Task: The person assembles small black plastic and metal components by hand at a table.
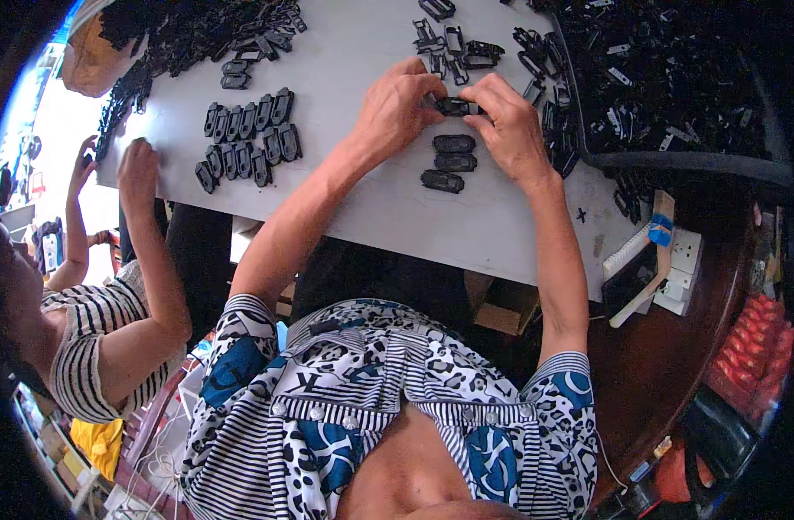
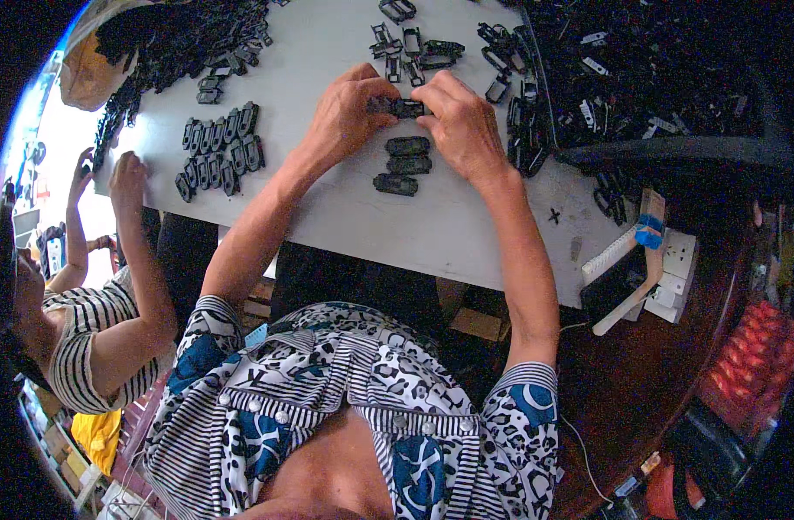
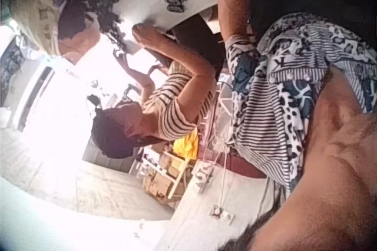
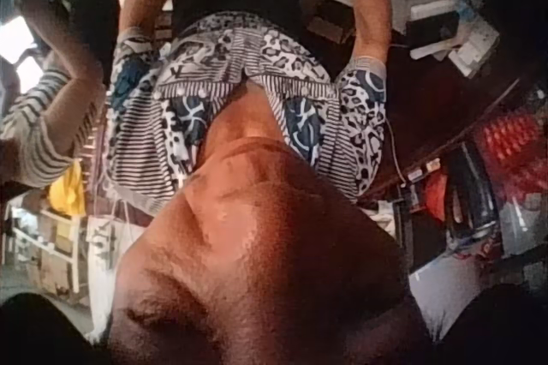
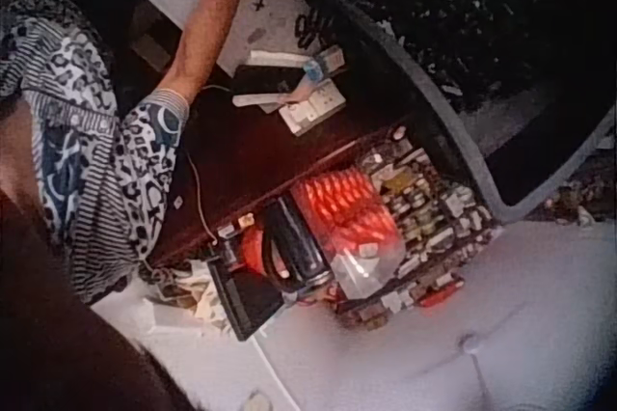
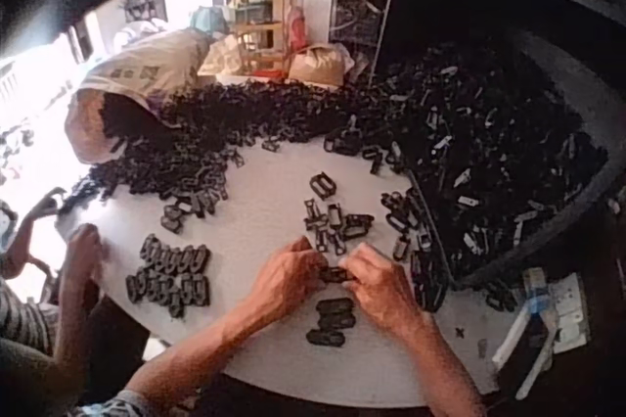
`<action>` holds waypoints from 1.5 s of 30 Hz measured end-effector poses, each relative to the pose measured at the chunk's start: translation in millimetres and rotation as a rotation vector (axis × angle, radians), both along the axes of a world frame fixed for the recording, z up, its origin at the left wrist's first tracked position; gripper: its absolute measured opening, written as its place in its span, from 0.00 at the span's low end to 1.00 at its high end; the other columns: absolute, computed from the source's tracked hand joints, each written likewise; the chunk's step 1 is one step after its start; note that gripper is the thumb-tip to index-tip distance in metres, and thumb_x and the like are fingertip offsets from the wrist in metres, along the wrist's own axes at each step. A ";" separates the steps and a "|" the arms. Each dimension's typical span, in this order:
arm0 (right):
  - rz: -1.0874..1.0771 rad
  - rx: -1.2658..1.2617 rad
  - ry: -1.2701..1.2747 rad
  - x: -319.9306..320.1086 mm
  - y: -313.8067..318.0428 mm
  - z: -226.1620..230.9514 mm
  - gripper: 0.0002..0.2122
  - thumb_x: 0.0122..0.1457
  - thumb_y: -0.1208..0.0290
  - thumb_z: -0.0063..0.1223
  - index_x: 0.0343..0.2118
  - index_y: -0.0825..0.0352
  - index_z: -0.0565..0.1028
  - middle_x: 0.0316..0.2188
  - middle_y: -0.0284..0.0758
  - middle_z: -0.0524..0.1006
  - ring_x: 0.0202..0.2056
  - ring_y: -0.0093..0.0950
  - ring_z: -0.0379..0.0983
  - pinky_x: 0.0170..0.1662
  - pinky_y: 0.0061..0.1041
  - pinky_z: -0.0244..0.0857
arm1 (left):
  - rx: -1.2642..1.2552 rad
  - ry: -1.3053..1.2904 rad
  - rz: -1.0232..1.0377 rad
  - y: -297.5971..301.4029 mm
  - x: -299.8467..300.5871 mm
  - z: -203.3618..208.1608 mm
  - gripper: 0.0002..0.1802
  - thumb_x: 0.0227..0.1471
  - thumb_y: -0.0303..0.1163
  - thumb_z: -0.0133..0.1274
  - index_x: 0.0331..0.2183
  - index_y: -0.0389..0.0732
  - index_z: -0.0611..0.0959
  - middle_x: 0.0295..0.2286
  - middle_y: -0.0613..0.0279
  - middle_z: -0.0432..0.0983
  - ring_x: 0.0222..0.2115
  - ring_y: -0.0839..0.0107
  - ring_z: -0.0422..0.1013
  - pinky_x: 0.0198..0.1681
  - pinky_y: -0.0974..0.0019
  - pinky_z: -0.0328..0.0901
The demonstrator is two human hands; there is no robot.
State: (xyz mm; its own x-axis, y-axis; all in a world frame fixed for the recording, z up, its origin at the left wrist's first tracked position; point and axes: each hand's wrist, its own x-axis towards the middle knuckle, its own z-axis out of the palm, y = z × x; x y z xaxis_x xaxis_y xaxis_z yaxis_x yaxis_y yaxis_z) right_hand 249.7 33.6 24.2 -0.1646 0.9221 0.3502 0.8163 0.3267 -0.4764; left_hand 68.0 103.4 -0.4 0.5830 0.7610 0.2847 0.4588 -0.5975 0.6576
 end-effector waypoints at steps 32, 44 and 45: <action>-0.185 0.035 -0.292 31.2 23.7 6.5 0.14 0.48 0.80 0.60 0.40 0.62 0.77 0.33 0.36 0.73 0.37 0.39 0.74 0.39 0.37 0.68 | 0.236 0.027 -0.003 26.0 1.9 1.7 0.09 0.51 0.23 0.53 0.37 0.39 0.78 0.31 0.60 0.74 0.32 0.60 0.72 0.35 0.60 0.68; -0.434 -0.166 -0.260 19.6 4.8 14.7 0.14 0.54 0.65 0.60 0.38 0.70 0.75 0.39 0.45 0.74 0.39 0.44 0.75 0.41 0.40 0.70 | -0.697 -0.366 -0.011 14.1 9.5 14.6 0.14 0.62 0.24 0.42 0.45 0.40 0.79 0.25 0.62 0.76 0.19 0.80 0.68 0.23 0.74 0.65; -0.435 -0.166 -0.259 17.8 6.7 11.5 0.14 0.54 0.65 0.60 0.38 0.70 0.75 0.39 0.45 0.74 0.39 0.44 0.75 0.41 0.40 0.70 | -0.634 -0.290 -0.002 12.6 11.8 17.9 0.14 0.61 0.24 0.42 0.44 0.40 0.81 0.24 0.62 0.76 0.19 0.80 0.68 0.23 0.73 0.65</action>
State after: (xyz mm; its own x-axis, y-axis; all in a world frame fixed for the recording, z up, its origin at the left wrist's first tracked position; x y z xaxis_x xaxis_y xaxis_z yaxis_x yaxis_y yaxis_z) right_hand 267.5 40.3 35.8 0.1837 0.9639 0.1926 0.9573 -0.1310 -0.2577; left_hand 79.8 116.0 17.6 0.5520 0.8309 -0.0699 0.2110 -0.0581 0.9758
